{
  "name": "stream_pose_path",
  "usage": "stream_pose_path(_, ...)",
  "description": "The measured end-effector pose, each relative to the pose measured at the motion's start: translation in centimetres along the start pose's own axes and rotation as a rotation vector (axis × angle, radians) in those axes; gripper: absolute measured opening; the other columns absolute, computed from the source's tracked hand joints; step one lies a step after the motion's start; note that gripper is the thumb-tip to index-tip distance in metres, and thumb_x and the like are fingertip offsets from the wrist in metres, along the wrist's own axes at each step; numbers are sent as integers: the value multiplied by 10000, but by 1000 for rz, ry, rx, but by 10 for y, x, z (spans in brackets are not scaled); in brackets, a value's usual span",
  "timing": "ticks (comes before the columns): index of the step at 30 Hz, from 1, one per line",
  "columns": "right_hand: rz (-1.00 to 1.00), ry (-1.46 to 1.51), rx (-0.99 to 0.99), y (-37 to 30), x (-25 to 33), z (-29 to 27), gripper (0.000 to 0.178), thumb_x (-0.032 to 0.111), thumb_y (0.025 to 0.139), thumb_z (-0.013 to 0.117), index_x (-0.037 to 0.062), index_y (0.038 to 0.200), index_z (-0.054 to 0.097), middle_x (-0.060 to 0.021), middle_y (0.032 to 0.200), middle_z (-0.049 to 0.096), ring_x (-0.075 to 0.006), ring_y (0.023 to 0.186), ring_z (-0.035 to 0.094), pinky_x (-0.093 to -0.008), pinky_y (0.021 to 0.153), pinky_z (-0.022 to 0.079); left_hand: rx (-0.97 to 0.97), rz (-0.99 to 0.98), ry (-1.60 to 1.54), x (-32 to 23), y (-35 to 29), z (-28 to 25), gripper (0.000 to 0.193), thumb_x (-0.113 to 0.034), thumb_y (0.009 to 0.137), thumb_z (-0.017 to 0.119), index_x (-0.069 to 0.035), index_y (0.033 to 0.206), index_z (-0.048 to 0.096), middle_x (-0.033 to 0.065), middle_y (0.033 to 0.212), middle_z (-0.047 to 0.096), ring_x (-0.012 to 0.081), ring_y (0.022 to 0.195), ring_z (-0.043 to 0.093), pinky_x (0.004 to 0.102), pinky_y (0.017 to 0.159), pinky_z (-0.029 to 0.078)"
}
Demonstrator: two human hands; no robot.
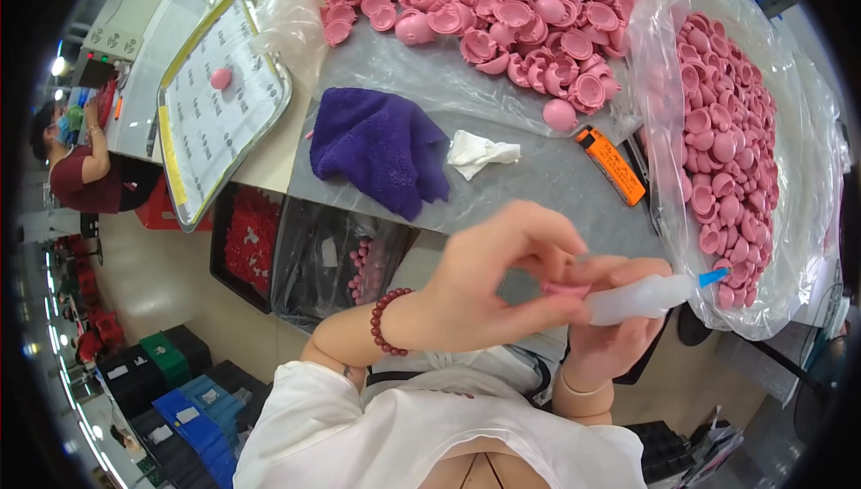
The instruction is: Applying glue to the edges of pink plastic halves and joining them together to form spheres.
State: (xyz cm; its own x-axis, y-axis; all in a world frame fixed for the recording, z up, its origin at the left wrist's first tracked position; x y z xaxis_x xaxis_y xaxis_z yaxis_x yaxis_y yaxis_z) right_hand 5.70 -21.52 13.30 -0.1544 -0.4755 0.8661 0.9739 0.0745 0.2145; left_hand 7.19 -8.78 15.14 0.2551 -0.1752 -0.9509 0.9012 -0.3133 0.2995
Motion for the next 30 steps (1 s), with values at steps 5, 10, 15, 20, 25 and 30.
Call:
stream_pose_path(5, -59, 51, 121, -3, -9, 12, 349, 242, 779, 537, -15, 955, 379, -210, 879, 552, -254, 794, 552, -372, 722, 455, -4, -202, -300, 30, -13, -2, 413, -98, 637, 719, 48, 975, 531, 184, 1053, 509, 171, 883, 538, 267, 748, 444)
stream_pose_path(10, 7, -204, -173, -4, -5, -10, 472, 385, 785, 517, -19, 996, 393, -98, 594, 510, -148, 435, 462, -237, 406, 394, -74, -264, -298, 31, -27, 0, 388, -60, 661, 687, 64, 988, 518, 183, 1027, 532, 162, 817, 562, 261, 704, 469)
stream_pose_path(15, -285, -70, -118, 1, 18, -20, 470, 316, 798, 514, -19, 1103, 388, -2, 541, 401, -69, 383, 331, -203, 365, 201, -233, -289, -479, 27, -30, -3, 491, 11, 667, 651, 45, 1100, 421, 221, 1052, 506, 138, 792, 564, 243, 681, 501)
stream_pose_path(20, -477, -75, -47, 2, 31, -15, 431, 376, 767, 541, -14, 950, 530, -29, 698, 367, -100, 503, 285, -221, 404, 184, -193, -365, -570, 26, -35, 4, 489, -2, 678, 651, 46, 1102, 412, 259, 1093, 472, 173, 873, 562, 257, 701, 498)
stream_pose_path(25, -668, -472, 149, -4, 49, 5, 635, 550, 768, 444, -62, 916, 523, -27, 623, 374, -98, 482, 300, -232, 396, 181, -172, -203, -459, 21, -37, 2, 429, -34, 699, 652, 55, 1051, 423, 267, 1086, 481, 207, 937, 547, 286, 782, 464)
stream_pose_path(30, -685, -589, 113, -9, 49, 11, 618, 540, 776, 430, -68, 800, 540, -25, 549, 363, -106, 434, 312, -241, 368, 168, -173, -228, -441, 24, -38, 3, 439, -41, 698, 656, 53, 1055, 418, 265, 1069, 495, 211, 947, 543, 290, 800, 454)
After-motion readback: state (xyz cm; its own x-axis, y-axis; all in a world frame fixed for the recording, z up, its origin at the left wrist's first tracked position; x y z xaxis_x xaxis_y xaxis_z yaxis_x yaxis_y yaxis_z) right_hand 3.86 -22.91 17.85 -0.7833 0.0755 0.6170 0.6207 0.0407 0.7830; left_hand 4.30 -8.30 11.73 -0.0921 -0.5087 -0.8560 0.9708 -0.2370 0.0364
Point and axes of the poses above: each hand's wrist, its own y-axis towards the middle knuckle, its own z-axis out of the palm, x = y × z, the point moved 6 cm from there along y, towards the middle knuckle
